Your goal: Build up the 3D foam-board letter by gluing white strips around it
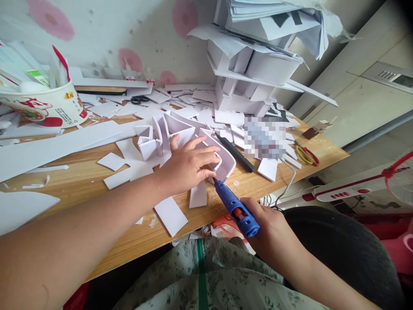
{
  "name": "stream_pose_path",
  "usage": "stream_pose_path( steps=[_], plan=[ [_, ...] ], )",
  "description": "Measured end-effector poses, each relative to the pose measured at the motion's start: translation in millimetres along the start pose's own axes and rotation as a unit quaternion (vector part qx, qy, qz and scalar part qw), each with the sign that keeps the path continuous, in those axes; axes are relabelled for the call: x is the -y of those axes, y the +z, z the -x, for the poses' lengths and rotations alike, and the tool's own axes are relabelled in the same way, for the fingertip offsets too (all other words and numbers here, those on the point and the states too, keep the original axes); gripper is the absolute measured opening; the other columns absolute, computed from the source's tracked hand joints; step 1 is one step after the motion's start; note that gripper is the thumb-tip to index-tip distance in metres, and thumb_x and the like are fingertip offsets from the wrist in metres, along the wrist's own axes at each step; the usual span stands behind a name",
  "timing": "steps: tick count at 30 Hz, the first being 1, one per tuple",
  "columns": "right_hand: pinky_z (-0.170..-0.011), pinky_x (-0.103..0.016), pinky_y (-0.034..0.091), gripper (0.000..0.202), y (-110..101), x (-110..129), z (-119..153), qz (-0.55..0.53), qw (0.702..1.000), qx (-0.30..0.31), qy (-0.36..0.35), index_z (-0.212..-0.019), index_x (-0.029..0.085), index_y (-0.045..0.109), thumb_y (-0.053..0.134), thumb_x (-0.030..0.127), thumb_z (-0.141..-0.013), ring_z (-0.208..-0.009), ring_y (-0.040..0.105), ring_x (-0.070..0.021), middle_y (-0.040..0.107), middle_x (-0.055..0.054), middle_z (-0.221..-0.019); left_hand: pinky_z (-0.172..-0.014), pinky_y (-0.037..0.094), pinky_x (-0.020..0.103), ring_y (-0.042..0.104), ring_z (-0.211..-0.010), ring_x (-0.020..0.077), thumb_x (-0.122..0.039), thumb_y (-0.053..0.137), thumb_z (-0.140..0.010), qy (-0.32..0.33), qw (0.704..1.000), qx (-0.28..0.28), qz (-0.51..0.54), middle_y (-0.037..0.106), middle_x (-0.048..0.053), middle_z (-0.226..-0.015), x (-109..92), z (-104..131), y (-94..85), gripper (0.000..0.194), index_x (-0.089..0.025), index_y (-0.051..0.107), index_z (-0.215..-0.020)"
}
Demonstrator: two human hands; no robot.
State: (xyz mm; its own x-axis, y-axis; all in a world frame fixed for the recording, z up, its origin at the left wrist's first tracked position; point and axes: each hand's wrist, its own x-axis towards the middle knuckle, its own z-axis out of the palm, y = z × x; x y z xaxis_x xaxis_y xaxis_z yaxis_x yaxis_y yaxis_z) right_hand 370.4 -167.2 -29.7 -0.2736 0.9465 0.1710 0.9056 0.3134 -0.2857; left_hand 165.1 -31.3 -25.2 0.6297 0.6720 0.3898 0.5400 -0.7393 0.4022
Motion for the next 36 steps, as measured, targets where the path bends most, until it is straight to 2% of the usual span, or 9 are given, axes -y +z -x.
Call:
stream_pose_path(
  steps=[8, 13, 20, 28, 33, 36],
  plan=[
    [-0.052, -0.026, 0.042, 0.018, 3.5, 0.3, 5.3, -0.007, 1.0, 0.027, -0.002, -0.094, 0.017, 0.06, 0.047, 0.016, -0.082, -0.056, 0.062, -0.0184, 0.066, -0.003, -0.07, -0.106, -0.001, 0.069, 0.037, -0.138, 0.0331, -0.024, 0.071, -0.082, -0.004, 1.0, -0.005, 0.001, 0.064, 0.0, -0.13, 0.2, 0.7, 0.1, 0.012, -0.027, 0.063, -0.09],
    [-0.051, -0.027, 0.039, 0.015, 0.5, 3.0, 10.4, 0.048, 0.998, 0.042, -0.004, -0.094, 0.017, 0.059, 0.046, 0.014, -0.086, -0.056, 0.062, -0.0192, 0.066, -0.004, -0.071, -0.104, 0.001, 0.07, 0.037, -0.138, 0.0342, -0.024, 0.071, -0.082, -0.002, 1.0, -0.005, 0.006, 0.063, 0.0, -0.131, 0.7, -0.1, 0.3, 0.013, -0.027, 0.063, -0.093],
    [-0.051, -0.027, 0.036, 0.016, 0.2, 11.2, 8.5, 0.087, 0.995, 0.051, -0.006, -0.091, 0.017, 0.057, 0.051, 0.006, -0.08, -0.056, 0.063, -0.0192, 0.066, -0.002, -0.07, -0.104, -0.001, 0.068, 0.036, -0.138, 0.033, -0.022, 0.07, -0.083, 0.003, 1.0, -0.008, 0.003, 0.063, 0.0, -0.131, 1.7, 0.7, 1.0, 0.012, -0.026, 0.063, -0.092],
    [-0.048, -0.027, 0.032, 0.018, -5.4, 13.2, 10.2, 0.099, 0.993, 0.071, 0.005, -0.088, 0.019, 0.056, 0.054, 0.004, -0.078, -0.054, 0.062, -0.0194, 0.064, -0.001, -0.068, -0.103, 0.003, 0.069, 0.036, -0.138, 0.0335, -0.018, 0.07, -0.082, 0.011, 1.0, -0.006, -0.003, 0.063, -0.001, -0.132, 1.0, 1.8, 1.5, 0.015, -0.026, 0.062, -0.092],
    [-0.049, -0.027, 0.035, 0.01, -7.8, 7.7, 15.5, 0.061, 0.997, 0.048, -0.002, -0.09, 0.019, 0.056, 0.047, 0.014, -0.088, -0.055, 0.061, -0.0182, 0.063, -0.001, -0.069, -0.103, 0.004, 0.069, 0.037, -0.137, 0.0335, -0.019, 0.07, -0.082, 0.016, 1.0, -0.013, -0.01, 0.063, 0.0, -0.131, 2.8, 1.9, 2.1, 0.016, -0.026, 0.061, -0.093],
    [-0.052, -0.027, 0.04, 0.014, -10.0, 5.3, 18.6, 0.031, 0.999, 0.038, -0.013, -0.093, 0.019, 0.057, 0.044, 0.02, -0.092, -0.059, 0.062, -0.0178, 0.065, -0.003, -0.073, -0.104, 0.004, 0.068, 0.037, -0.138, 0.0332, -0.021, 0.07, -0.083, 0.021, 1.0, -0.015, -0.013, 0.062, 0.0, -0.132, 4.3, 2.1, 3.2, 0.016, -0.027, 0.062, -0.094]
  ],
)
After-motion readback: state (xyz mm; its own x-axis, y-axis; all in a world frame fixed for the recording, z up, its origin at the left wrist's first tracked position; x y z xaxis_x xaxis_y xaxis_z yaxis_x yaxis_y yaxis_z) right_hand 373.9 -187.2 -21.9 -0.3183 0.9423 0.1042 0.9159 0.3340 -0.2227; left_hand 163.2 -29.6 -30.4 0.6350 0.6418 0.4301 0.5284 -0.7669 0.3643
